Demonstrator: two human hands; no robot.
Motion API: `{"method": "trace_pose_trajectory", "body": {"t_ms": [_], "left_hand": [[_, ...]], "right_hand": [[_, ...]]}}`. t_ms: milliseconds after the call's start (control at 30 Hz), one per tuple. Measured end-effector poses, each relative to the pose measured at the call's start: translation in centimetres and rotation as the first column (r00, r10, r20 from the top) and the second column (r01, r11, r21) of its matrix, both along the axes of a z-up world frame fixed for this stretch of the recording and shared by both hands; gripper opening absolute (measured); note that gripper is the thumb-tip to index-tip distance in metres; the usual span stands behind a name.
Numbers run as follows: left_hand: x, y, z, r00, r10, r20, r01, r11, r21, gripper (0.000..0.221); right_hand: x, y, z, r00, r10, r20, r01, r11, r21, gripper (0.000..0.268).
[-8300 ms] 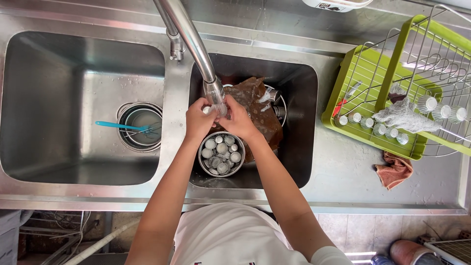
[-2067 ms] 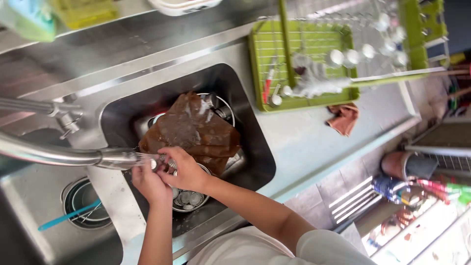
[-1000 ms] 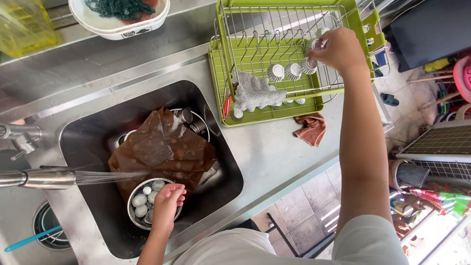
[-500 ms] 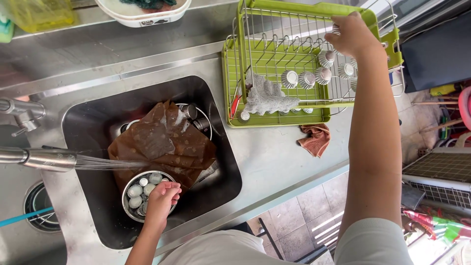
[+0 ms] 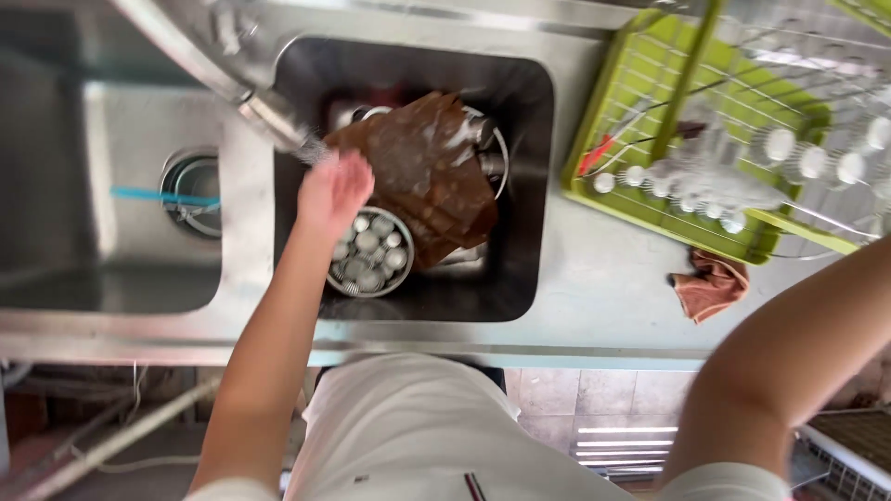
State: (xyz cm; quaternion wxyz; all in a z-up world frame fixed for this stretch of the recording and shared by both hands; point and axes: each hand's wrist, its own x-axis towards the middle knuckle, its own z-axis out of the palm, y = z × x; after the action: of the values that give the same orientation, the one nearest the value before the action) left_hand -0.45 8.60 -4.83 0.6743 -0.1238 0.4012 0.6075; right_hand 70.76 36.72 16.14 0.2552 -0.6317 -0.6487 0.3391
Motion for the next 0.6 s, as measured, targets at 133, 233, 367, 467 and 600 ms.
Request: {"method": "trace_pose_trajectory", "body": {"t_ms": [133,233,367,467,600], "left_hand": [[-2.8,7.9,-5.1,0.959,0.235,0.159,-0.266,0.938,0.22,0.02],[-1.7,9.8,-2.8,0.989,0.134,-0.068,-0.113,0.961,0.252,0.022],[0.6,5.1,-6.8,0.232,-0.272,-0.934,0.803,0.595,0.026,0.034],[1.4,-4.4,-2.4,-0.752,-0.323,-0.575,0.55,0.174,-0.817,0.017],[0.9,-12.5,-9.9,-0.772,-0.421,-0.476,0.451,0.164,-0.877,0.022]], "right_hand": [[-29.2,-16.3,0.7,0.627,-0.269,-0.731,0.121,0.961,-0.25,0.025],[-43.7,-23.2,-5.0,0.796,0.193,-0.574,-0.207,0.978,0.042,0.014],[-50.5,-31.5,-27.0,0.638,0.77,0.026,-0.737,0.62,-0.269,0.006],[-52.4,-35.1,-29.1,0.724,0.69,0.005,-0.619,0.654,-0.435,0.019],[-53.2,-37.4,-29.8,0.778,0.628,0.026,-0.523,0.669,-0.528,0.031]]}}
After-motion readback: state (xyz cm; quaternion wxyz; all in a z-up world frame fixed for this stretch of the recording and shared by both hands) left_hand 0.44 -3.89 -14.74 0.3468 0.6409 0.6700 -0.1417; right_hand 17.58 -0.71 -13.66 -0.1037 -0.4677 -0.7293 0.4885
